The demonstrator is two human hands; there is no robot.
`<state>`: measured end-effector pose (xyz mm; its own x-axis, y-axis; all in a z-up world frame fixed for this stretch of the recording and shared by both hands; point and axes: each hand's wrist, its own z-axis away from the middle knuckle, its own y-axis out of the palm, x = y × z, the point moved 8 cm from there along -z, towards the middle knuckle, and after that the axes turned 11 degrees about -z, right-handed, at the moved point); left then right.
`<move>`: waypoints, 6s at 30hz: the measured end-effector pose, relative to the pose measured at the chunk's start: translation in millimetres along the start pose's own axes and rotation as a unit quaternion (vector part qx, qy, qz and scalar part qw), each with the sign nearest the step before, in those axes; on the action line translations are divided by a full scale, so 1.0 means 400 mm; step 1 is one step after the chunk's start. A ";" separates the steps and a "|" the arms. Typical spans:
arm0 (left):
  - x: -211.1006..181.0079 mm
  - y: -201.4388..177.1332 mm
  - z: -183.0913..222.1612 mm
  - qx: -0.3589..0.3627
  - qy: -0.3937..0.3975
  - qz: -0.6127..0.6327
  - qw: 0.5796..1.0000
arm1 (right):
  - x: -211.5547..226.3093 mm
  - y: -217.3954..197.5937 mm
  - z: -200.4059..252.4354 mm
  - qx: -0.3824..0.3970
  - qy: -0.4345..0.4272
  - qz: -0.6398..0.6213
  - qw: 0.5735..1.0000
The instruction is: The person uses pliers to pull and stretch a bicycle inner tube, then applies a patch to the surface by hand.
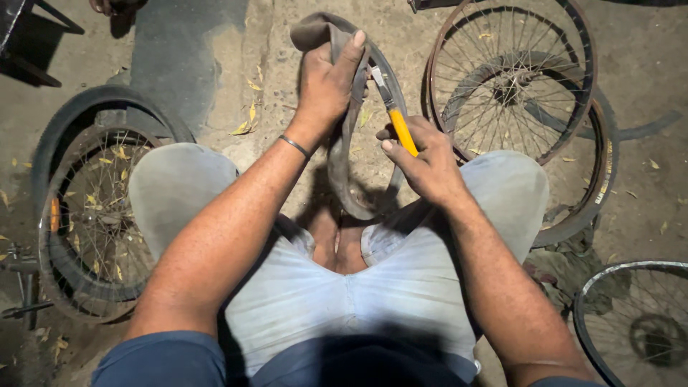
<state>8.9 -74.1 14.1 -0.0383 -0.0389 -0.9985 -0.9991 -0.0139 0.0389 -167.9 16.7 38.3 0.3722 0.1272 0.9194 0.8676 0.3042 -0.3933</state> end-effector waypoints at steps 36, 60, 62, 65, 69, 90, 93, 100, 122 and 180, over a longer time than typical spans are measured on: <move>-0.012 -0.014 0.027 -0.121 0.096 -0.150 0.977 | 0.001 0.022 0.026 -0.037 -0.028 0.027 0.999; 0.105 0.015 0.028 -0.033 -0.179 0.193 0.964 | 0.127 -0.166 0.061 -0.335 -0.205 -0.025 0.919; 0.085 0.012 0.039 -0.032 -0.165 0.178 0.970 | 0.122 -0.140 0.052 -0.327 -0.208 -0.068 0.919; 0.059 0.025 0.058 -0.036 -0.156 0.161 0.974 | 0.127 -0.065 0.036 -0.225 -0.181 0.151 0.946; 0.053 0.004 0.033 -0.080 -0.158 0.146 0.973 | 0.122 -0.094 0.035 -0.303 -0.195 0.084 0.929; 0.011 -0.013 0.005 0.043 -0.113 0.107 0.987 | -0.012 -0.031 0.015 -0.103 0.041 -0.175 0.978; -0.015 -0.036 -0.009 0.039 -0.081 0.041 0.995 | 0.010 -0.030 0.011 -0.054 -0.002 -0.100 0.994; -0.023 -0.024 0.003 0.059 -0.089 0.061 0.992 | 0.040 -0.019 -0.001 -0.014 -0.035 0.047 0.998; -0.017 -0.006 -0.015 0.053 0.065 -0.174 0.981 | 0.041 -0.025 0.016 -0.011 0.017 0.099 0.995; 0.040 0.002 -0.011 0.101 -0.074 0.177 0.976 | -0.033 -0.071 0.006 -0.064 0.060 -0.064 0.994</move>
<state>7.5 -79.2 -1.6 -0.3683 0.1387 -0.9193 -0.9052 0.1719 0.3886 -198.5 8.6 37.3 0.2854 -0.0211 0.9582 0.9427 0.1862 -0.2767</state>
